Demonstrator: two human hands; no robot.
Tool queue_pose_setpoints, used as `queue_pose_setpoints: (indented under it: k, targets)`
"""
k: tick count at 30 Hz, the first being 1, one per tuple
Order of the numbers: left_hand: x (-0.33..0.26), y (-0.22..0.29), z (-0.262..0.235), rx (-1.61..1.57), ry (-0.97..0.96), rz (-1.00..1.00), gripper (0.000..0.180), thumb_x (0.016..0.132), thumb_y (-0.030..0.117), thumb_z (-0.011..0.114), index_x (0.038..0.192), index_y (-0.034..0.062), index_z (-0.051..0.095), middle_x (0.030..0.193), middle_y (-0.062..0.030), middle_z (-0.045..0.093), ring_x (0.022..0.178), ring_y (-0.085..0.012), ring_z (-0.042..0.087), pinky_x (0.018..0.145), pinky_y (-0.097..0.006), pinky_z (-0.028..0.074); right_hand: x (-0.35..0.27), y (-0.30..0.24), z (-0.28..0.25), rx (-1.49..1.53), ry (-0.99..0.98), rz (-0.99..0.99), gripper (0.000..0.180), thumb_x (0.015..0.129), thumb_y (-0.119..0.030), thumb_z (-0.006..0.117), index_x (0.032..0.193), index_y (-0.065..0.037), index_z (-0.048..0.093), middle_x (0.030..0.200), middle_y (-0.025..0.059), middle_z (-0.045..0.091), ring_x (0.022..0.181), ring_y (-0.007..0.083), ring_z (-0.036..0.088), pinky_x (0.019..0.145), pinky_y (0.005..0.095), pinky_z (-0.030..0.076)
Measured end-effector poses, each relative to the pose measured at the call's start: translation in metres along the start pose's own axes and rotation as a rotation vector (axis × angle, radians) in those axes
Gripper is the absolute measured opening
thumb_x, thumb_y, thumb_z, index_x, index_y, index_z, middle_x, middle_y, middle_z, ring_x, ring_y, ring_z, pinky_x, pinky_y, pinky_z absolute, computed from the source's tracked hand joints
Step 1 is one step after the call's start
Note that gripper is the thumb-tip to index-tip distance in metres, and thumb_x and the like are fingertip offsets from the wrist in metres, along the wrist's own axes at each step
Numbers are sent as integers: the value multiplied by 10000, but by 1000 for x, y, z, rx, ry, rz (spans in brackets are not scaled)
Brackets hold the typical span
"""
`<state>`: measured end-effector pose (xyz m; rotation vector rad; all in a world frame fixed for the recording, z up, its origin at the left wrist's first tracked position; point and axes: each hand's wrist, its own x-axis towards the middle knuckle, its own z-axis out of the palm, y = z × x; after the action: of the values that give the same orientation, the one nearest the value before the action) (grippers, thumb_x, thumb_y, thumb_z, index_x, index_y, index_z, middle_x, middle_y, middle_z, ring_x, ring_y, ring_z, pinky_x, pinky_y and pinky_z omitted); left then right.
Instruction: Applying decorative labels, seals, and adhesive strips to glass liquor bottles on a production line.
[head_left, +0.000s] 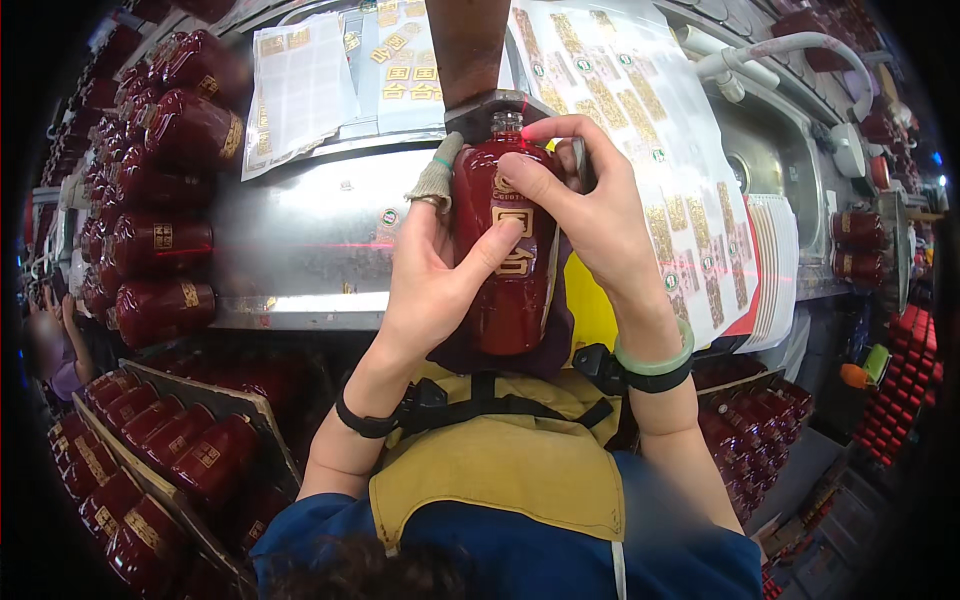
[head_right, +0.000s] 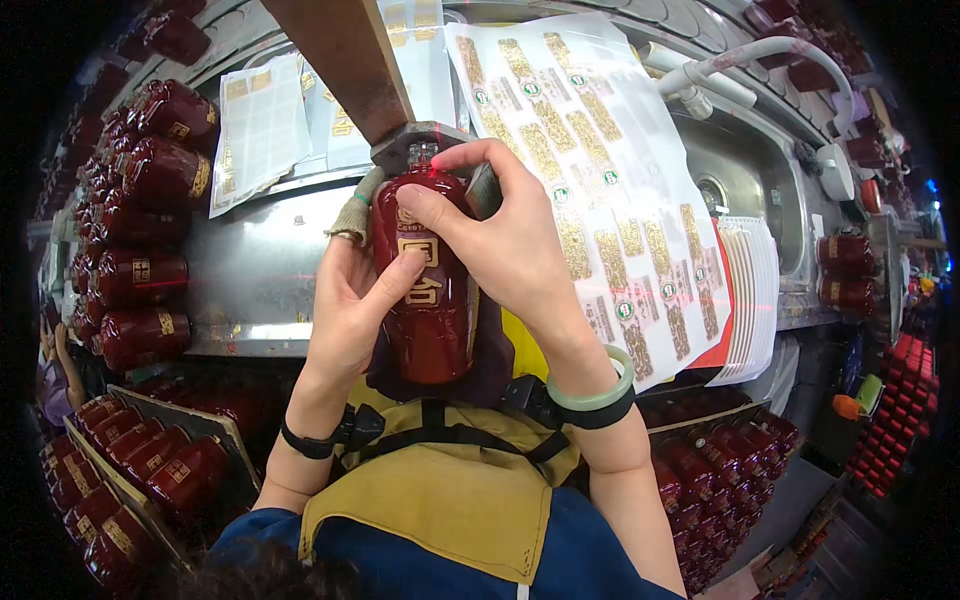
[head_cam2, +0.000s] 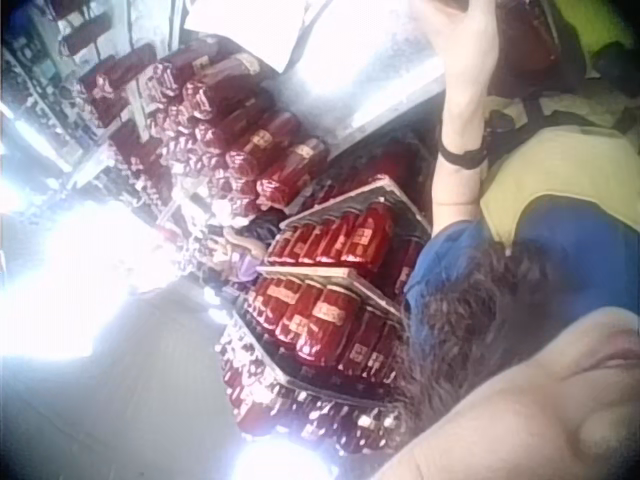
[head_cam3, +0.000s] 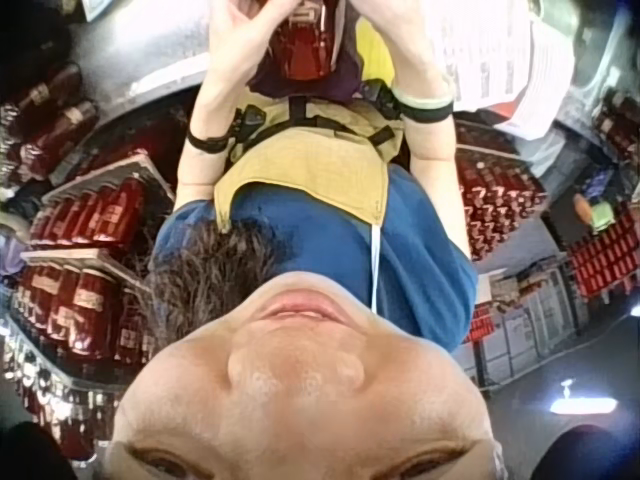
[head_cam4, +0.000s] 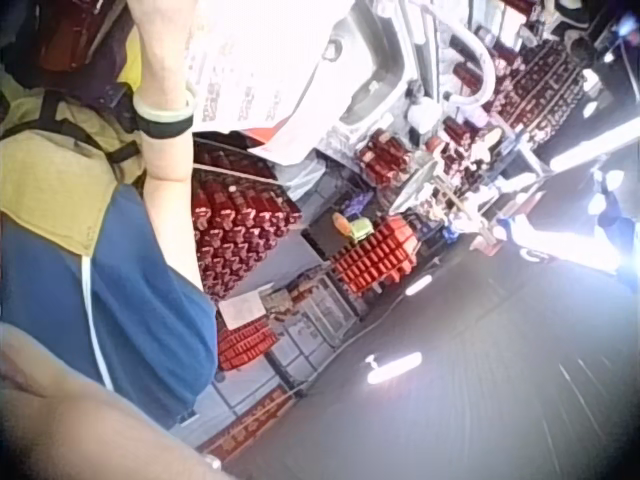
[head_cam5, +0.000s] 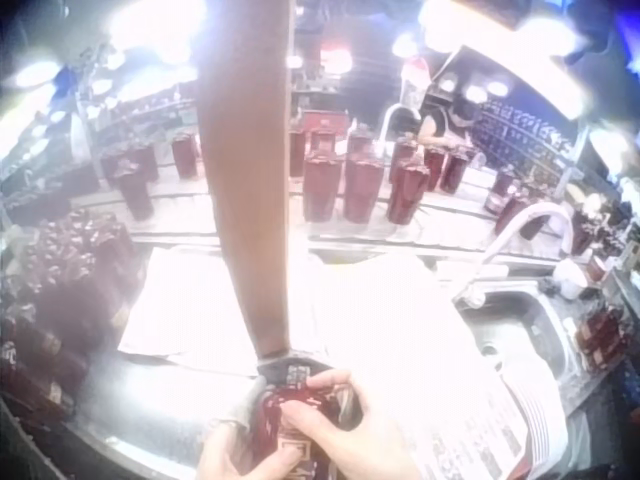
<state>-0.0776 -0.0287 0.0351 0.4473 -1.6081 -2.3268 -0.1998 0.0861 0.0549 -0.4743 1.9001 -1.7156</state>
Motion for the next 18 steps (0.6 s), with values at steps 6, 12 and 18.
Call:
queue_pose_setpoints:
  k: [6,12,18]
  targets:
    - [0,0,1,31,6,2,750,955,50,698,1539,-84,246,1453,-174,482,1321,-210,519,1117,-367,440,-1,2,-9,170,16,76,286,923,-208,773,1106,-17,664,838,-56,566,788,27,507,704,186,418]
    - [-1,1,2,21,15,2,743,957,57,696,1535,-85,253,1453,-175,482,1322,-212,518,1119,-367,435,-7,4,-7,166,18,42,276,918,-187,777,1114,-27,667,819,-81,491,772,18,443,694,176,371]
    - [0,-1,2,42,22,28,749,953,54,697,1538,-90,252,1452,-184,487,1322,-215,518,1122,-366,430,-8,1,-8,92,-29,41,405,887,-157,801,1213,-6,615,903,-21,591,872,50,550,777,200,452]
